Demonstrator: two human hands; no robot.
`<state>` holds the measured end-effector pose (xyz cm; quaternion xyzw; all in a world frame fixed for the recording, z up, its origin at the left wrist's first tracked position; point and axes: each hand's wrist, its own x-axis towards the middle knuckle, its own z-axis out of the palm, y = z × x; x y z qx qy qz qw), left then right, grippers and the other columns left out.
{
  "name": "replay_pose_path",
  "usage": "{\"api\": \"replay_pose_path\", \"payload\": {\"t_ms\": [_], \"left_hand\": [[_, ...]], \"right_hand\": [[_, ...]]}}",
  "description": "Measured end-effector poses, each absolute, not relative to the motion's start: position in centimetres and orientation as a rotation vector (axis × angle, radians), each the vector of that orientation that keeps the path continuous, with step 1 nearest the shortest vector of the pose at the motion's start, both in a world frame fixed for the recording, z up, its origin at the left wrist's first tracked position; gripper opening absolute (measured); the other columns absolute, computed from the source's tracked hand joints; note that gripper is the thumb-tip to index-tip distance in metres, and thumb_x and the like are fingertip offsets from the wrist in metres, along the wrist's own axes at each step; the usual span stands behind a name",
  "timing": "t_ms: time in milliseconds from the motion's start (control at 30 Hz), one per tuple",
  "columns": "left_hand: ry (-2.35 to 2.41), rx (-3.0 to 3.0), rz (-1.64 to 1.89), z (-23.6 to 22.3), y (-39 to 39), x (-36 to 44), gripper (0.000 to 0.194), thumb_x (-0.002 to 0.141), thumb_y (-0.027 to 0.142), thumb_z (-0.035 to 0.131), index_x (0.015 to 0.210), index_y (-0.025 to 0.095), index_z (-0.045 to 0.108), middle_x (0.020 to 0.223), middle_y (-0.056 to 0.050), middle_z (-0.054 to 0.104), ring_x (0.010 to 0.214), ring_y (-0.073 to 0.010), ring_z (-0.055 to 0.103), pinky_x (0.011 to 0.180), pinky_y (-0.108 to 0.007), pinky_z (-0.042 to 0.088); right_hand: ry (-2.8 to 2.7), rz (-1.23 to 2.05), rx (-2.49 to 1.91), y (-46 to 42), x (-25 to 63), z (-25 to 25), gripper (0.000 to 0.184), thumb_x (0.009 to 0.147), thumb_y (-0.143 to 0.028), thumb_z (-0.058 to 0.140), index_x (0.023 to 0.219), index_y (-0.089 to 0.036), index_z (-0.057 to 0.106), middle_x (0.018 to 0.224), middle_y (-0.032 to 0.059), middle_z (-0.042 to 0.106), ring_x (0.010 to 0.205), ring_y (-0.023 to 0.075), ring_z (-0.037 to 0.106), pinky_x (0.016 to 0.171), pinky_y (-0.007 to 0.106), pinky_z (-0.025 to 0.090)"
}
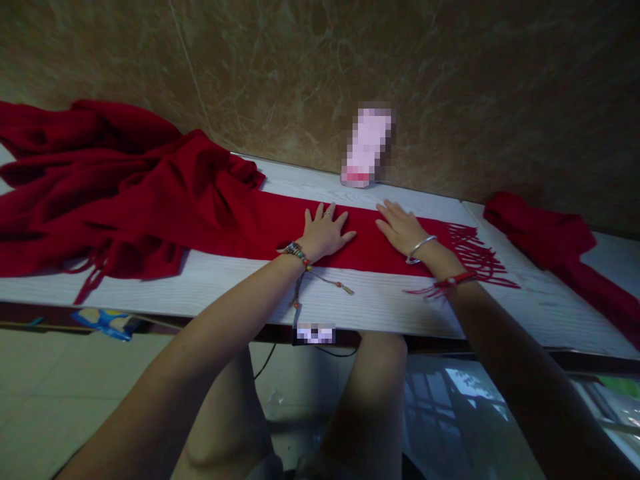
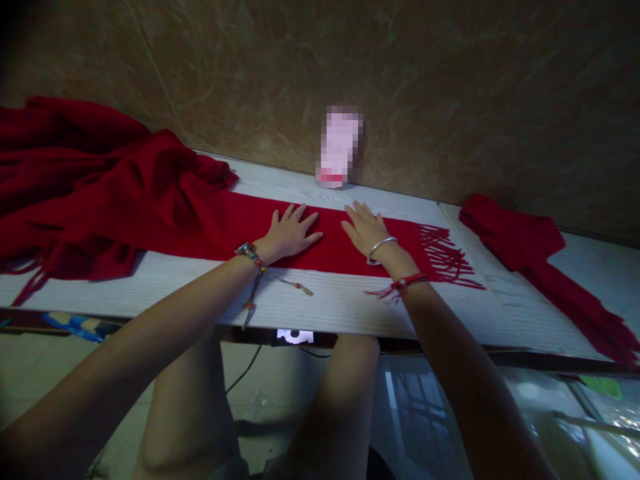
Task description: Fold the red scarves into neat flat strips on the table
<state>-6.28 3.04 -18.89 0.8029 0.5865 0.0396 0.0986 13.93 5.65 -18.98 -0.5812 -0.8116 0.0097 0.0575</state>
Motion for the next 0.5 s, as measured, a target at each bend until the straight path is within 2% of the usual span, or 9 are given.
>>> {"api": "replay_pose_path", "payload": {"t_ms": [167, 300, 400, 500], "left_hand": [[1.771, 2.329, 0.067, -18.8, 3.3, -6.5, 0.063, 0.093, 0.056, 0.021, 0.147, 0.024, 0.027, 0.157, -0.008, 0.016, 0.143, -0.0329, 0.01, 0.113, -0.056, 0.013], [1.781, 2.308, 0.04, -18.8, 3.3, -6.4, 0.063, 0.092, 0.058, 0.021, 0.148, 0.027, 0.024, 0.158, -0.006, 0.014, 0.144, -0.0341, 0.006, 0.113, -0.058, 0.011], [1.796, 2.292, 0.048, -18.8, 3.3, -6.4, 0.064, 0.092, 0.059, 0.022, 0.148, 0.027, 0.025, 0.158, -0.006, 0.013, 0.143, -0.0365, 0.004, 0.112, -0.059, 0.01], [1.812, 2.278, 0.053, -18.9, 3.3, -6.4, 0.065, 0.091, 0.06, 0.024, 0.148, 0.028, 0.025, 0.158, -0.007, 0.012, 0.143, -0.0382, 0.004, 0.111, -0.061, 0.011]], "right_hand": [[-2.542, 0.129, -1.842, 6.2, 10.8, -20.3, 0.055, 0.093, -0.041, 0.029, 0.145, -0.023, 0.033, 0.154, 0.0079, 0.027, 0.142, 0.0284, 0.022, 0.11, 0.06, 0.021], [-2.447, 0.083, -1.964, 6.9, 13.9, -21.3, 0.054, 0.093, -0.042, 0.026, 0.143, -0.027, 0.035, 0.153, 0.0062, 0.03, 0.14, 0.0272, 0.026, 0.109, 0.06, 0.025], [-2.354, -0.019, -2.049, 8.1, 19.1, -22.3, 0.054, 0.092, -0.043, 0.025, 0.141, -0.026, 0.038, 0.15, 0.0098, 0.037, 0.137, 0.031, 0.033, 0.103, 0.064, 0.032], [-2.313, -0.206, -2.023, 9.1, 25.2, -23.2, 0.056, 0.092, -0.045, 0.021, 0.135, -0.021, 0.047, 0.138, 0.0186, 0.05, 0.126, 0.0365, 0.048, 0.092, 0.064, 0.042]]}}
